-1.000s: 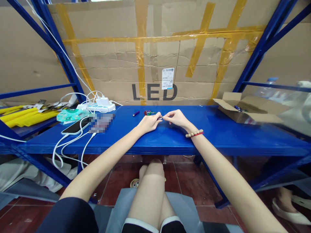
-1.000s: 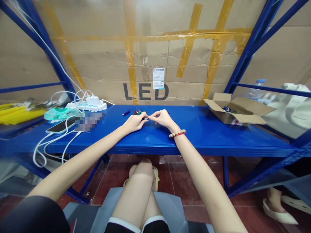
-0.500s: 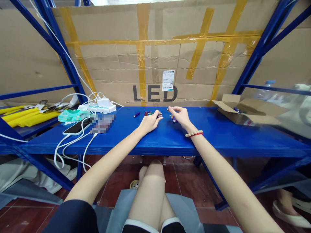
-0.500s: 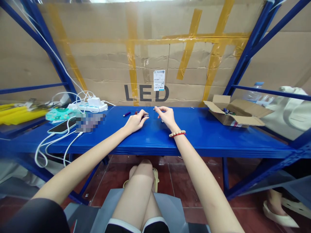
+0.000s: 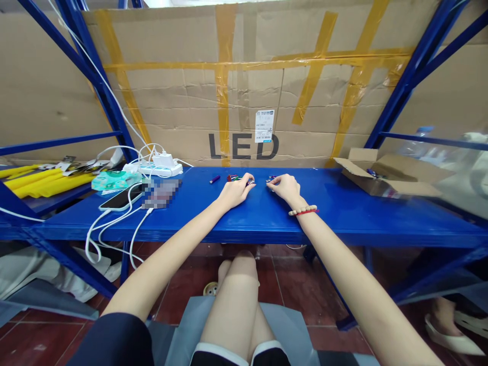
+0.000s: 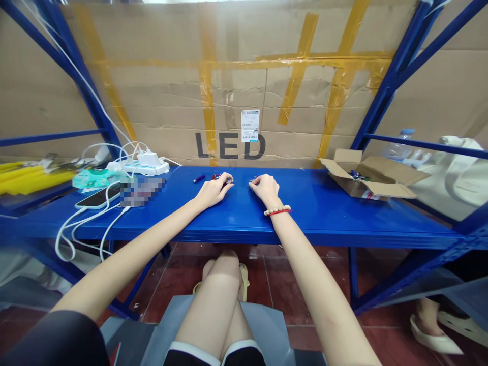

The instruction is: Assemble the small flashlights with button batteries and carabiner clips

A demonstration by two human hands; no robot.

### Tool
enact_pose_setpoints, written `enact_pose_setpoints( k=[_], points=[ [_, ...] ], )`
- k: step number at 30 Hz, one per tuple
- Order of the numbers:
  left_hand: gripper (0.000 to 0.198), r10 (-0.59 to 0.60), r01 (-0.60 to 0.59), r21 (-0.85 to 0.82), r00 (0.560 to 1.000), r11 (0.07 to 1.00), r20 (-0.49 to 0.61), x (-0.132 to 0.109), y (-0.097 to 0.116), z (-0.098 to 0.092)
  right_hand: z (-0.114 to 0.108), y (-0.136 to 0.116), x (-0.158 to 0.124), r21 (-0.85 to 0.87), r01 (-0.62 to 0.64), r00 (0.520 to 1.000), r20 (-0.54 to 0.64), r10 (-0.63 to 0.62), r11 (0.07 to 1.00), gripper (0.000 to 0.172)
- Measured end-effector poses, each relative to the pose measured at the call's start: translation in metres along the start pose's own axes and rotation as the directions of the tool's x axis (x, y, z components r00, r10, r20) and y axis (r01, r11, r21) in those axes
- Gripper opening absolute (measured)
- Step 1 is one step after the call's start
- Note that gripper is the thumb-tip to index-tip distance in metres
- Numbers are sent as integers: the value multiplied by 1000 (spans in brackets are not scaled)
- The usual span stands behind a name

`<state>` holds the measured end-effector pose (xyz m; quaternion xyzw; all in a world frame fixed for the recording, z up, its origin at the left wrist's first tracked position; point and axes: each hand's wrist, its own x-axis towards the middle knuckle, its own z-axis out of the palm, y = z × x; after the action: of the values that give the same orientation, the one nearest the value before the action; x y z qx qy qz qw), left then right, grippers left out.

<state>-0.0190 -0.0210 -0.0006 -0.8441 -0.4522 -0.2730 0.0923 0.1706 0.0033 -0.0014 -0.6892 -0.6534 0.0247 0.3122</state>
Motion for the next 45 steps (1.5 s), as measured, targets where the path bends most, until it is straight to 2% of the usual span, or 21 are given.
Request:
enact_pose_setpoints(
  k=[5,10,12,21,35,37,42,45],
  points=[
    [23,0,0,-14,1000,1000,8,1,-1,1,-1,-1,-1,-7,-7,999,41,7,1000,19],
    [23,4,-4,-7,1000,1000,7,1,-1,1,0,1,-1,16,-14,996,-86,15,1000,24],
    [23,2,-2,-6,1000,1000,7,1,-1,1,0,2,-1,11,-29,994,-103,30,1000,23],
    [23,4,-4,-8,1000,1000,3,1,-1,1,-2,1,-4,-8,-40,999,-31,40,999,21],
    [23,14,-14,5,1000,1000,7,0,-1,1,1,3,-5,63,16,999,-35,-13,998,14],
    [22,15,-15,9,1000,1000,4,0,-1,1,2,4,-4,103,35,998,-54,-30,994,14],
    [23,18,-18,-12,1000,1000,-3,0,-1,0,11,11,4,253,202,975,-140,-171,946,19],
    [22,21,-21,-38,1000,999,-5,0,-1,0,15,12,9,312,221,972,-154,-180,924,24]
  ],
)
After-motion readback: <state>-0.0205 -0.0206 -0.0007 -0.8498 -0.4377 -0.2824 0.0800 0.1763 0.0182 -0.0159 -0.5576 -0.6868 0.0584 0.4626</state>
